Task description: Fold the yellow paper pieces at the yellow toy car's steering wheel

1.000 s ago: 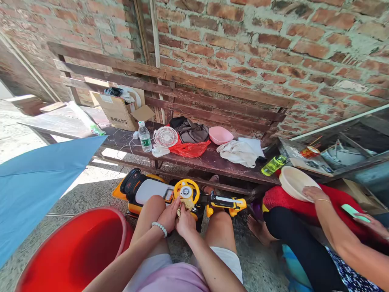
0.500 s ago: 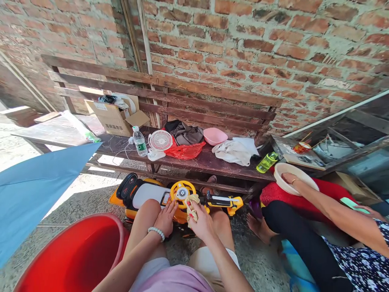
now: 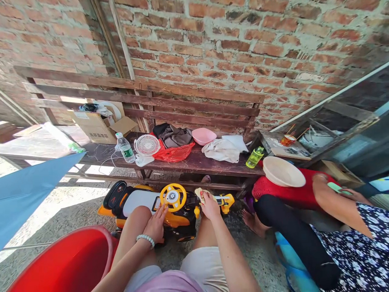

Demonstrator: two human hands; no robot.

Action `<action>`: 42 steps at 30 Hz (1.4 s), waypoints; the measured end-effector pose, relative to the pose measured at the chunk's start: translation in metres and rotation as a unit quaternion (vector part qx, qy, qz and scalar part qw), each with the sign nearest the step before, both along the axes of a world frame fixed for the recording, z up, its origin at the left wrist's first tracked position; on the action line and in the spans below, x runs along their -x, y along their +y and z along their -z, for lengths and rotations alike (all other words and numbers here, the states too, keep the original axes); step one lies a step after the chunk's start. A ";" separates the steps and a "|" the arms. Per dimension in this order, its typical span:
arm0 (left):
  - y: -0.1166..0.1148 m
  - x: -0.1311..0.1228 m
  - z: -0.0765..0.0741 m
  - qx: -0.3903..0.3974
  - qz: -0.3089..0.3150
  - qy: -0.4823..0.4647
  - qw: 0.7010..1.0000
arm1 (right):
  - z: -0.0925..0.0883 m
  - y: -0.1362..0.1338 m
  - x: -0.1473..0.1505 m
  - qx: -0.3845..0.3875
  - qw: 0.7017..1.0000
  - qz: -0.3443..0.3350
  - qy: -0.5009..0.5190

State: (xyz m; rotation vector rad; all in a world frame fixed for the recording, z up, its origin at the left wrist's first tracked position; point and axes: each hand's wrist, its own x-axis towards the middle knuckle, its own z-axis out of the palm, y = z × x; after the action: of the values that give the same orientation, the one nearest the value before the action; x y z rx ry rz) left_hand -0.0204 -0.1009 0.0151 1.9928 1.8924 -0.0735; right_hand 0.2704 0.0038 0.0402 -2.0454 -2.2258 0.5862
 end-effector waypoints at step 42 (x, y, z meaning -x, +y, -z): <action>0.000 -0.009 0.000 -0.022 0.022 0.052 0.998 | 0.031 -0.056 -0.034 -0.019 0.992 -0.117 0.046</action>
State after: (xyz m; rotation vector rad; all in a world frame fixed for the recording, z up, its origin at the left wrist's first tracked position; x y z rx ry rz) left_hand -0.0118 -0.1006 0.0149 2.0965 1.9287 -0.1515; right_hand 0.3048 -0.0521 0.0088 -1.7156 -2.4189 0.6337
